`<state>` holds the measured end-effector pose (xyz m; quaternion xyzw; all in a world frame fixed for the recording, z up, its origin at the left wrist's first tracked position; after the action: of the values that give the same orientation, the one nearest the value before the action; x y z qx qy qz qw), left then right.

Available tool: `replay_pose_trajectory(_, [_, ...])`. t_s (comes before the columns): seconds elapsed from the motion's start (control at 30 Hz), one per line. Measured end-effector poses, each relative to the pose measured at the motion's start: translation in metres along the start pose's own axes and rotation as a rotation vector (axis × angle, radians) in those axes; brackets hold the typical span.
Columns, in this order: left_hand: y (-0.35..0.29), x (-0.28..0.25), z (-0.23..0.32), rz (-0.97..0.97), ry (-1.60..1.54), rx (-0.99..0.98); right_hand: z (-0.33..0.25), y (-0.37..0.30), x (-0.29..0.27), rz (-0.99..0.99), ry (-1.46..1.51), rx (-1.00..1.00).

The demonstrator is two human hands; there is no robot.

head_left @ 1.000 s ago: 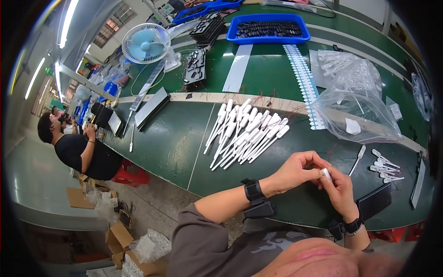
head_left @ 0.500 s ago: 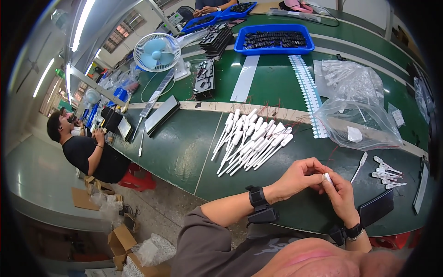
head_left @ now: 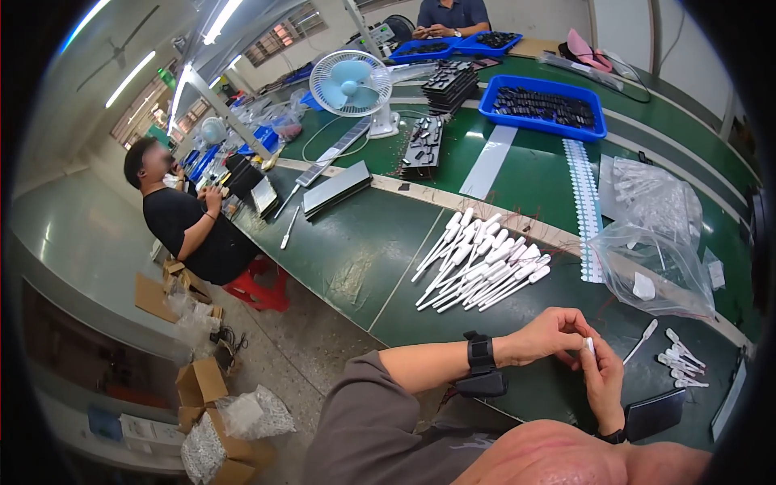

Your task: The person assembles electronic components by picking up a white plastic housing and threading thin wires through it. They then fit a long white plastic strip into the housing, pressing the components together before setting the unit down.

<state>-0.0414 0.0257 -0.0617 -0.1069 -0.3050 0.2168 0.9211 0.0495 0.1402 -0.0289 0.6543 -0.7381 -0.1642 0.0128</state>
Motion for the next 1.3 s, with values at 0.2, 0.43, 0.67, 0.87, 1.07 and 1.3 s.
replay_pose_trajectory(0.2, [0.001,-0.001,0.002,-0.022,-0.009,0.002,0.002,0.002,-0.004,-0.043,0.004,0.0])
replay_pose_trajectory(0.43, [-0.001,0.004,0.006,0.066,0.05,0.112,0.02,-0.002,-0.005,-0.023,0.124,0.111])
replay_pose_trajectory(0.67, [0.005,0.002,-0.003,0.061,-0.002,0.081,0.024,-0.002,-0.004,-0.011,0.077,0.092])
replay_pose_trajectory(0.87, [0.009,0.005,-0.008,0.054,-0.022,0.151,0.01,0.001,-0.005,-0.007,0.053,0.133])
replay_pose_trajectory(1.07, [0.008,0.008,-0.009,0.019,-0.018,0.172,0.011,-0.001,-0.005,0.006,0.007,0.079])
replay_pose_trajectory(1.3, [0.008,0.009,-0.009,-0.011,-0.04,0.185,0.013,-0.001,-0.006,-0.001,-0.004,0.083])
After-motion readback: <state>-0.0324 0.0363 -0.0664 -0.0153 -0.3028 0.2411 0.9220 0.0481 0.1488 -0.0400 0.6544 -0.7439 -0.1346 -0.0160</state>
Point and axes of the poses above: each hand's wrist, its own y-axis towards the middle knuckle, its own x-axis out of the palm, z = x × y, the point moved 5 cm from there along y, towards the middle knuckle, and after that the axes turned 11 degrees about -x, right-handed, at the moved point
